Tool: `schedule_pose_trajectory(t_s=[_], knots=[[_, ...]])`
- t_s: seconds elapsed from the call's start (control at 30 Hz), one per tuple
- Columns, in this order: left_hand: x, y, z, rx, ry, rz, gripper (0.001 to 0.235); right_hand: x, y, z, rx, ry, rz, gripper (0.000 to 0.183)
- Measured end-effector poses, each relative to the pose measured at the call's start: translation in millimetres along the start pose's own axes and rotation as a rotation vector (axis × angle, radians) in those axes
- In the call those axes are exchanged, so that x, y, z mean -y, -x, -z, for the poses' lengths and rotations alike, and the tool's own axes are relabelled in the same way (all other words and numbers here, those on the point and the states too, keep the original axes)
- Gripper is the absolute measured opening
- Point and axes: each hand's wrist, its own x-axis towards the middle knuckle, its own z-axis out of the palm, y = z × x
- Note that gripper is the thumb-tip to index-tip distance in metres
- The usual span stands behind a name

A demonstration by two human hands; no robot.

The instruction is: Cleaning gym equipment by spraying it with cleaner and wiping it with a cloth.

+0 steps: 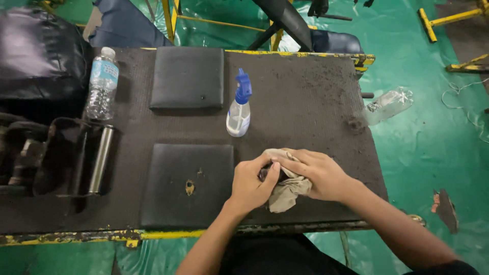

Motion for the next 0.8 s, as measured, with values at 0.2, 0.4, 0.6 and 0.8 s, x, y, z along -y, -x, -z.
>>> schedule_pose_trajectory(t_s=[0.2, 0.4, 0.6, 0.8], knots=[[20.8, 3.4, -0.8, -0.002, -0.058, -0.002, 0.025, 10.3, -1.1, 52.8, 0.126, -0.161, -0.092, 0.092], [16.2, 3.4, -1.7, 0.018, -0.135, 0.027, 0.029, 16.7, -0.4, 73.8, 0.081, -0.211, -0.263, 0.097], [42.3, 0.5, -2.2, 0.017, -0.162, -0.050, 0.026, 52.9, -45.9, 35.7, 0.030, 0.179, 0.018, 0.126], [41.6, 3.4, 3.7, -0.025, -0.105, -0.024, 0.024, 44.1, -49.9, 10.5, 0.346, -0.010, -0.502, 0.092]])
